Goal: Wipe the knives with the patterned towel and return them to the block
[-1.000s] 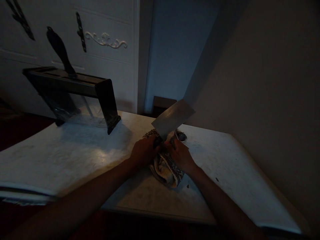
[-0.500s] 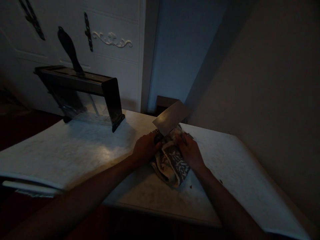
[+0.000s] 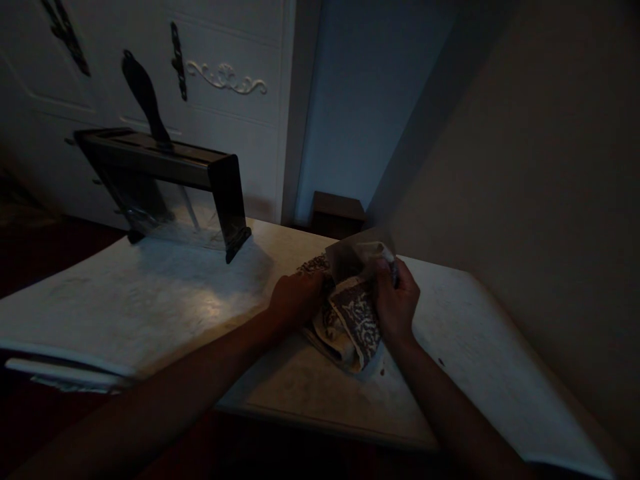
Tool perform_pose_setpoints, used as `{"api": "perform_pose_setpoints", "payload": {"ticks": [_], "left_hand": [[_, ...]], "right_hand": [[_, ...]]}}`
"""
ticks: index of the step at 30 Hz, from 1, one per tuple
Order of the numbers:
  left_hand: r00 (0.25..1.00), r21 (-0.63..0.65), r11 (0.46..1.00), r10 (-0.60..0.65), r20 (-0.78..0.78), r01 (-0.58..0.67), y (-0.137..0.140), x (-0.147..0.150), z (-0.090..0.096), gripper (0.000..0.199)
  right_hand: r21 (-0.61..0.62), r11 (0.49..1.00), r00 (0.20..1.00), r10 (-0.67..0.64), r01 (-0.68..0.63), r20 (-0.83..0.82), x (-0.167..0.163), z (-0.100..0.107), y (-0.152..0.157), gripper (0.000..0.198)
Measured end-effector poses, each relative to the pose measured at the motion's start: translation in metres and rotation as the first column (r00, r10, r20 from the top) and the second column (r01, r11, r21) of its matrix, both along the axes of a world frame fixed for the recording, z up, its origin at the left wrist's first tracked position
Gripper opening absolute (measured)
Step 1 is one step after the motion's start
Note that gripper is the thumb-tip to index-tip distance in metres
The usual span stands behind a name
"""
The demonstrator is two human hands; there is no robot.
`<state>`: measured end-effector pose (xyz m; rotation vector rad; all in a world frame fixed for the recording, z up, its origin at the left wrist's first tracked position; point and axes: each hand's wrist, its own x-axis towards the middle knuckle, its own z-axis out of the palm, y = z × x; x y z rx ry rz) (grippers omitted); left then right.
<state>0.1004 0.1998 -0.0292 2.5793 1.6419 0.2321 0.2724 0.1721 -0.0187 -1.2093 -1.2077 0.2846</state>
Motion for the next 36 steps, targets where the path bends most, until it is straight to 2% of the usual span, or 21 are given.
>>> {"api": "perform_pose_setpoints", "payload": {"ticks": [4, 8, 11, 17, 22, 27, 32, 36], "left_hand": [[0.994, 0.051, 0.993, -0.107, -0.01, 0.108, -0.005, 0.003, -0.001, 0.025], [0.988, 0.081, 0.985, -0.153, -0.025, 0.154, -0.009, 0.005, 0.0, 0.028], [0.984, 0.093, 0.98, -0.172, -0.047, 0.176, -0.01, 0.006, 0.001, 0.032], [0.981, 0.097, 0.976, -0.19, -0.038, 0.193, -0.01, 0.006, 0.001, 0.031], [0.981, 0.103, 0.976, -0.19, -0.028, 0.192, -0.01, 0.006, 0.0, 0.033], [0.979, 0.139, 0.969, -0.202, -0.032, 0.205, -0.009, 0.007, -0.004, 0.031], [0.977, 0.132, 0.968, -0.21, -0.024, 0.211, -0.009, 0.007, -0.003, 0.031], [0.987, 0.094, 0.983, -0.162, 0.01, 0.161, -0.007, 0.007, -0.001, 0.029]], "right_hand": [[0.001, 0.994, 0.981, 0.111, -0.113, 0.161, -0.01, -0.007, 0.001, 0.02], [0.021, 0.979, 0.91, 0.182, -0.204, 0.372, -0.011, -0.012, 0.002, 0.023], [0.013, 0.978, 0.843, 0.174, -0.209, 0.508, -0.011, -0.014, 0.003, 0.029], [0.033, 0.991, 0.692, 0.067, -0.131, 0.718, -0.01, -0.016, 0.005, 0.041], [0.023, 0.994, 0.581, 0.042, -0.104, 0.813, -0.005, -0.014, 0.008, 0.039], [0.075, 0.996, 0.508, -0.036, -0.057, 0.861, -0.001, -0.012, 0.01, 0.033], [0.099, 0.994, 0.499, -0.063, -0.045, 0.864, -0.001, -0.012, 0.011, 0.035], [-0.004, 0.999, 0.493, 0.026, -0.046, 0.87, -0.005, -0.011, 0.01, 0.035]]}}
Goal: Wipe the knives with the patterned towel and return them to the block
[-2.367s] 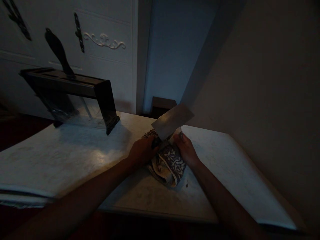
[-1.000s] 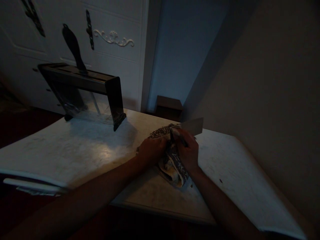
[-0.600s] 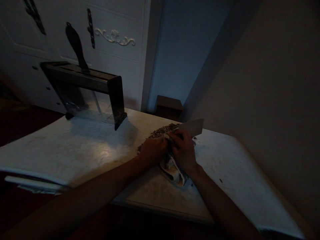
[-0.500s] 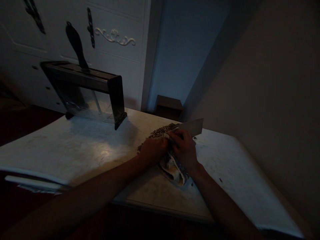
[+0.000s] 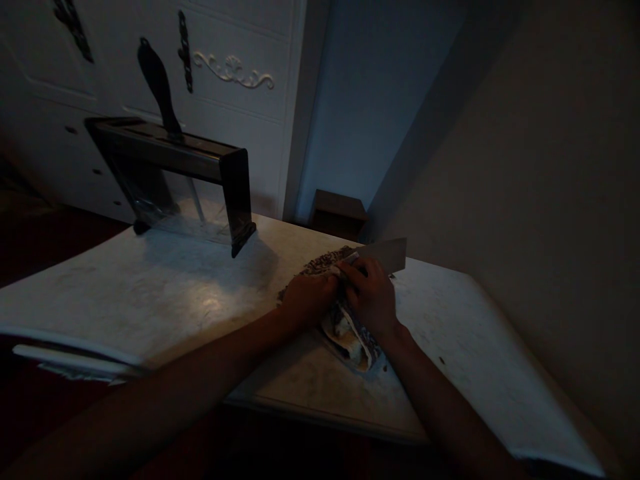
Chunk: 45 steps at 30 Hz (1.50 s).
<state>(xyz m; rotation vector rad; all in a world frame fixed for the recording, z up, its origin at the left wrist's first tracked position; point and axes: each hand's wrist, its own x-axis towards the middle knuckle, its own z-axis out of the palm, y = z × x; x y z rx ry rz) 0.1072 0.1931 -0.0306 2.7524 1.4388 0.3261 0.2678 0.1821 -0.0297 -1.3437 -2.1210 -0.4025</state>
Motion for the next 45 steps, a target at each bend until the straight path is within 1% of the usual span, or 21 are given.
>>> {"api": "perform_pose_setpoints", "payload": {"ticks": [3, 7, 12, 17, 19, 22, 24, 27, 30, 32, 34, 36, 38, 40, 42, 43, 44, 45], "left_hand": [[0.999, -0.028, 0.999, 0.033, 0.003, -0.033, 0.002, -0.001, 0.0, 0.029], [0.999, -0.041, 0.998, 0.043, 0.004, -0.042, 0.003, -0.002, 0.0, 0.029], [0.998, -0.067, 0.996, 0.063, 0.009, -0.063, 0.004, -0.003, 0.002, 0.031], [0.995, -0.074, 0.993, 0.094, 0.017, -0.093, 0.005, -0.003, 0.002, 0.032], [0.994, -0.079, 0.991, 0.108, 0.029, -0.105, 0.007, -0.004, 0.001, 0.033], [0.987, -0.106, 0.986, 0.135, 0.083, -0.126, 0.011, -0.007, 0.0, 0.034], [0.979, -0.145, 0.981, 0.149, 0.142, -0.129, 0.014, -0.01, 0.001, 0.035], [0.962, -0.21, 0.973, 0.145, 0.233, -0.096, 0.017, -0.014, 0.004, 0.037], [0.937, -0.248, 0.968, 0.109, 0.331, -0.025, 0.018, -0.017, 0.004, 0.037], [0.907, -0.263, 0.965, 0.098, 0.41, 0.014, 0.019, -0.018, 0.003, 0.035], [0.867, -0.272, 0.961, 0.093, 0.489, 0.051, 0.021, -0.02, 0.0, 0.032], [0.823, -0.282, 0.953, 0.073, 0.564, 0.108, 0.023, -0.021, -0.003, 0.028], [0.748, -0.295, 0.934, 0.046, 0.662, 0.204, 0.024, -0.022, -0.005, 0.026], [0.631, -0.336, 0.886, 0.066, 0.773, 0.319, 0.024, -0.021, -0.006, 0.026], [0.512, -0.416, 0.813, 0.174, 0.841, 0.408, 0.023, -0.02, -0.005, 0.028], [0.466, -0.46, 0.771, 0.242, 0.851, 0.44, 0.021, -0.019, -0.004, 0.031], [0.427, -0.494, 0.731, 0.302, 0.853, 0.471, 0.02, -0.018, -0.003, 0.034], [0.39, -0.518, 0.688, 0.353, 0.851, 0.508, 0.019, -0.018, -0.001, 0.038]], "right_hand": [[-0.073, 0.997, 1.0, -0.003, 0.002, -0.019, -0.004, 0.001, -0.002, 0.032], [-0.133, 0.991, 0.998, -0.029, 0.022, -0.053, -0.005, 0.003, -0.005, 0.025], [-0.203, 0.979, 0.996, 0.003, -0.02, -0.085, -0.003, 0.004, -0.005, 0.028], [-0.177, 0.983, 0.992, 0.032, -0.054, -0.125, 0.0, 0.003, -0.004, 0.029], [-0.164, 0.983, 0.987, 0.063, -0.088, -0.149, 0.004, 0.002, -0.004, 0.032], [-0.155, 0.979, 0.977, 0.104, -0.134, -0.186, 0.012, 0.0, -0.002, 0.035], [-0.151, 0.979, 0.97, 0.098, -0.134, -0.225, 0.019, -0.001, -0.001, 0.036], [-0.132, 0.982, 0.945, 0.091, -0.138, -0.315, 0.027, -0.001, 0.0, 0.038], [-0.084, 0.985, 0.909, 0.102, -0.148, -0.404, 0.03, 0.0, 0.001, 0.038], [-0.04, 0.991, 0.882, 0.096, -0.128, -0.462, 0.03, 0.001, 0.001, 0.035], [0.001, 0.997, 0.842, 0.065, -0.076, -0.536, 0.029, 0.001, 0.0, 0.033], [0.025, 1.0, 0.786, 0.003, 0.016, -0.619, 0.028, 0.0, 0.0, 0.031], [0.025, 0.994, 0.721, -0.062, 0.109, -0.69, 0.028, -0.001, 0.0, 0.031], [-0.005, 0.988, 0.657, -0.108, 0.157, -0.746, 0.029, -0.001, 0.002, 0.029], [-0.049, 0.986, 0.574, -0.133, 0.16, -0.808, 0.032, -0.002, 0.007, 0.027], [-0.073, 0.985, 0.515, -0.143, 0.154, -0.845, 0.033, -0.003, 0.009, 0.027], [-0.095, 0.985, 0.439, -0.15, 0.143, -0.886, 0.035, -0.003, 0.012, 0.027], [-0.116, 0.985, 0.347, -0.153, 0.126, -0.925, 0.037, -0.004, 0.014, 0.028]]}}
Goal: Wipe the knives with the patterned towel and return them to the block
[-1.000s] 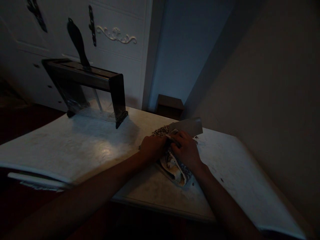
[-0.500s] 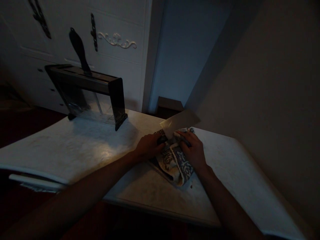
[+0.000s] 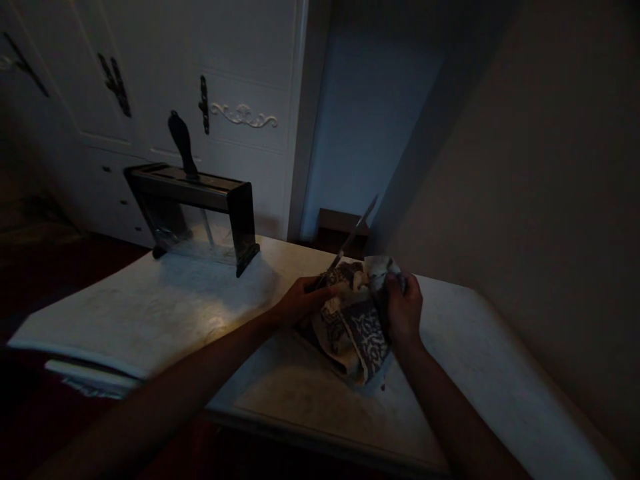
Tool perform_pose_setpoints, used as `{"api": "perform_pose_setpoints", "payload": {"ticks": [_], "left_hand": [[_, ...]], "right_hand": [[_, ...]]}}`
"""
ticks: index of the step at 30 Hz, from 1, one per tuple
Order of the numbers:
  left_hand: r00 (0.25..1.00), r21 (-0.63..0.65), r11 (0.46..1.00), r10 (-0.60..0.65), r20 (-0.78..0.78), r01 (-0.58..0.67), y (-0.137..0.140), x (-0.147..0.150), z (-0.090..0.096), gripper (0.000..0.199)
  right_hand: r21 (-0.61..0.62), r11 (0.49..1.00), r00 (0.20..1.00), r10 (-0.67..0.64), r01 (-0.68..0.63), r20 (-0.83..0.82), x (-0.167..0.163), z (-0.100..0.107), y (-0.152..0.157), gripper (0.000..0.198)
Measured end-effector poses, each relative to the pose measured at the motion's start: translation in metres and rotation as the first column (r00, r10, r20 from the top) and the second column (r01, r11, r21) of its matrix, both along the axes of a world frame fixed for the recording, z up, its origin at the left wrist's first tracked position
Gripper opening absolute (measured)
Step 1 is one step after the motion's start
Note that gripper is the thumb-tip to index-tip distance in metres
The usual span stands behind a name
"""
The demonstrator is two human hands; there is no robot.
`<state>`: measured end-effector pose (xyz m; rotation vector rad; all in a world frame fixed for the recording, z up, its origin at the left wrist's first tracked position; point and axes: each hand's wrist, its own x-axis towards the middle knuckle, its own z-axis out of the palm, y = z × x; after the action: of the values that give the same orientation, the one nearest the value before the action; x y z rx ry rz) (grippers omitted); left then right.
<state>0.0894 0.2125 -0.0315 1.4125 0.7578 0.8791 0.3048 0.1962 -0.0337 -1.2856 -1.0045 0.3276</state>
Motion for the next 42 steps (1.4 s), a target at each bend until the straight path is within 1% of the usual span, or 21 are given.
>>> {"api": "perform_pose_setpoints", "payload": {"ticks": [1, 3, 5, 8, 11, 14, 17, 19, 20, 21, 22, 23, 25, 26, 27, 28, 30, 33, 36, 38, 42], "left_hand": [[0.998, -0.063, 0.998, -0.027, 0.055, 0.03, -0.001, 0.0, 0.002, 0.04], [0.977, -0.183, 0.973, -0.108, 0.186, 0.143, 0.0, -0.001, 0.004, 0.044], [0.927, -0.304, 0.907, -0.188, 0.324, 0.29, 0.001, -0.002, 0.006, 0.043], [0.832, -0.415, 0.781, -0.228, 0.506, 0.467, 0.006, -0.006, 0.006, 0.032], [0.764, -0.453, 0.689, -0.23, 0.603, 0.565, 0.009, -0.011, 0.005, 0.025], [0.736, -0.491, 0.604, -0.255, 0.627, 0.628, 0.011, -0.013, 0.004, 0.028], [0.729, -0.521, 0.536, -0.307, 0.613, 0.664, 0.011, -0.013, 0.002, 0.03], [0.735, -0.541, 0.51, -0.343, 0.585, 0.668, 0.011, -0.011, 0.001, 0.028], [0.737, -0.553, 0.493, -0.37, 0.566, 0.672, 0.011, -0.011, 0.0, 0.028], [0.734, -0.564, 0.471, -0.408, 0.543, 0.678, 0.011, -0.01, -0.002, 0.03], [0.73, -0.574, 0.451, -0.447, 0.517, 0.683, 0.012, -0.01, -0.003, 0.032], [0.727, -0.582, 0.44, -0.481, 0.49, 0.684, 0.012, -0.009, -0.005, 0.035], [0.729, -0.592, 0.441, -0.525, 0.439, 0.674, 0.014, -0.009, -0.009, 0.039], [0.735, -0.596, 0.449, -0.533, 0.419, 0.665, 0.015, -0.009, -0.011, 0.04], [0.742, -0.601, 0.456, -0.534, 0.405, 0.656, 0.016, -0.009, -0.012, 0.041], [0.744, -0.608, 0.454, -0.54, 0.393, 0.651, 0.017, -0.01, -0.013, 0.041], [0.734, -0.628, 0.427, -0.564, 0.378, 0.651, 0.018, -0.011, -0.012, 0.041], [0.72, -0.647, 0.39, -0.58, 0.38, 0.655, 0.017, -0.013, -0.007, 0.037], [0.72, -0.63, 0.392, -0.548, 0.425, 0.67, 0.014, -0.015, 0.0, 0.027], [0.717, -0.618, 0.393, -0.531, 0.451, 0.681, 0.012, -0.015, 0.003, 0.019], [0.715, -0.633, 0.376, -0.539, 0.445, 0.677, 0.01, -0.015, 0.007, 0.012]], "right_hand": [[-0.007, 1.0, 0.994, 0.009, -0.01, -0.108, 0.002, 0.0, 0.002, 0.029], [-0.01, 1.0, 0.951, 0.024, -0.028, -0.31, 0.004, 0.0, 0.004, 0.03], [0.009, 1.0, 0.897, 0.028, -0.027, -0.441, 0.005, 0.002, 0.005, 0.029], [0.055, 0.999, 0.857, 0.026, 0.002, -0.515, 0.005, 0.006, 0.003, 0.028], [0.099, 0.995, 0.869, 0.032, 0.02, -0.494, 0.002, 0.011, 0.0, 0.027], [0.171, 0.984, 0.923, 0.028, 0.041, -0.384, -0.004, 0.017, -0.006, 0.025], [0.24, 0.968, 0.98, -0.018, 0.067, -0.2, -0.012, 0.02, -0.015, 0.023], [0.236, 0.969, 0.997, -0.07, 0.076, -0.034, -0.018, 0.02, -0.023, 0.025], [0.226, 0.972, 0.995, -0.078, 0.06, 0.07, -0.02, 0.019, -0.026, 0.026], [0.215, 0.977, 0.979, -0.055, 0.012, 0.196, -0.023, 0.017, -0.029, 0.027], [0.203, 0.976, 0.94, 0.004, -0.079, 0.342, -0.026, 0.015, -0.03, 0.029], [0.182, 0.961, 0.864, 0.092, -0.207, 0.496, -0.029, 0.012, -0.031, 0.031], [0.088, 0.883, 0.621, 0.25, -0.46, 0.742, -0.035, 0.007, -0.03, 0.04], [0.036, 0.845, 0.508, 0.286, -0.533, 0.813, -0.038, 0.005, -0.029, 0.044], [0.001, 0.821, 0.428, 0.297, -0.572, 0.854, -0.041, 0.003, -0.027, 0.047], [-0.018, 0.811, 0.382, 0.294, -0.584, 0.876, -0.043, 0.001, -0.025, 0.05], [-0.023, 0.815, 0.348, 0.272, -0.579, 0.897, -0.045, 0.0, -0.021, 0.054], [-0.017, 0.829, 0.323, 0.237, -0.559, 0.916, -0.04, -0.001, -0.016, 0.057], [-0.025, 0.877, 0.345, 0.215, -0.48, 0.914, -0.03, -0.001, -0.009, 0.056], [-0.038, 0.908, 0.379, 0.211, -0.416, 0.901, -0.022, -0.001, -0.004, 0.056], [-0.044, 0.945, 0.447, 0.193, -0.323, 0.873, -0.004, -0.001, 0.005, 0.055]]}}
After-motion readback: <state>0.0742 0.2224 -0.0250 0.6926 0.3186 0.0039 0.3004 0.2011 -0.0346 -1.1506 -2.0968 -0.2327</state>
